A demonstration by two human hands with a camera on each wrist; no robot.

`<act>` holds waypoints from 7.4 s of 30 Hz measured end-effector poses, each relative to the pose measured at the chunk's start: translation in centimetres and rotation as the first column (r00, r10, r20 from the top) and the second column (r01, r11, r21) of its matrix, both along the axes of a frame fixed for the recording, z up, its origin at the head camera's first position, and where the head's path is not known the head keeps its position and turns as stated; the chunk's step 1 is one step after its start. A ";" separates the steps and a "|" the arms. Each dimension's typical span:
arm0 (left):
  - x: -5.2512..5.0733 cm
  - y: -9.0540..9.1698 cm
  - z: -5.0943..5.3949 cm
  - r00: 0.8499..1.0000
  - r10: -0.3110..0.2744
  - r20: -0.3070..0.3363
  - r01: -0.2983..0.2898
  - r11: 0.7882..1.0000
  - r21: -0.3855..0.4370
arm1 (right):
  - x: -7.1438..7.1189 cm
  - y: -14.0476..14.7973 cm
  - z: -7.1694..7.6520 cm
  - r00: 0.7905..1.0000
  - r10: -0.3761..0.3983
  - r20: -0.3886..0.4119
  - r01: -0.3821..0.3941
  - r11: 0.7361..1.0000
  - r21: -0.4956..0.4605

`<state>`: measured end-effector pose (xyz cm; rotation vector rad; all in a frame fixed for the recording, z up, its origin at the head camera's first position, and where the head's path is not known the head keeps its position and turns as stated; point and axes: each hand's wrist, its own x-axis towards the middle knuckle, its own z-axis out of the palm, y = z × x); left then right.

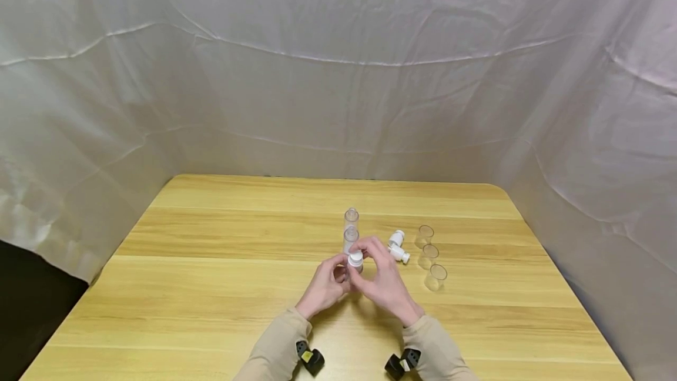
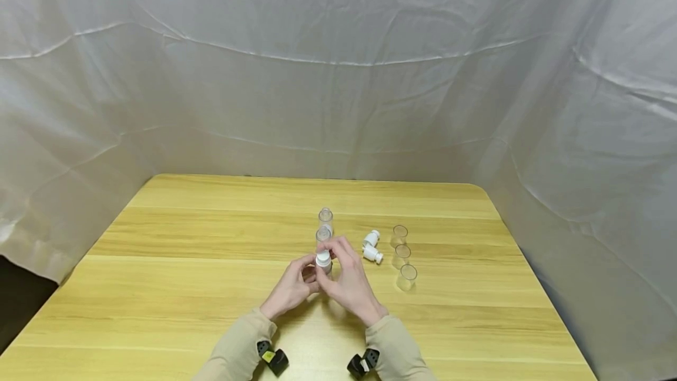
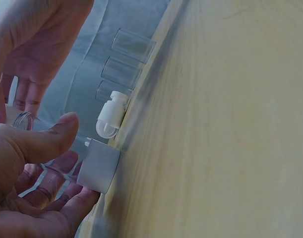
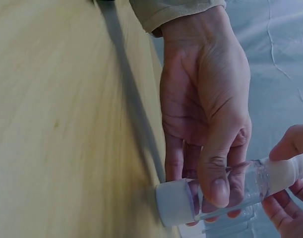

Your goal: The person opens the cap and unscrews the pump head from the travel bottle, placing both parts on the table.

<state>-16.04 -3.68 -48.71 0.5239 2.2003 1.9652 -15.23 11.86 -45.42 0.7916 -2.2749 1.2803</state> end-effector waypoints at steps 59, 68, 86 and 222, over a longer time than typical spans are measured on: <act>0.1 -0.2 0.0 1.000 0.007 -0.021 -0.008 0.999 -0.032 | 0.2 -0.2 -0.2 0.999 -0.028 0.044 0.029 0.999 -0.029; 0.1 -0.2 0.1 1.000 -0.006 0.009 0.006 1.000 -0.010 | -0.1 -0.6 -0.4 0.995 -0.083 -0.047 0.080 0.996 -0.048; 0.1 -0.3 0.0 1.000 -0.011 0.010 0.011 1.000 -0.001 | 0.1 -0.5 -0.3 0.997 -0.079 0.017 0.080 0.996 -0.050; 0.1 -0.3 0.1 1.000 0.006 -0.020 -0.007 1.000 -0.029 | 0.5 -0.8 -0.5 0.995 -0.094 -0.022 0.092 0.993 -0.078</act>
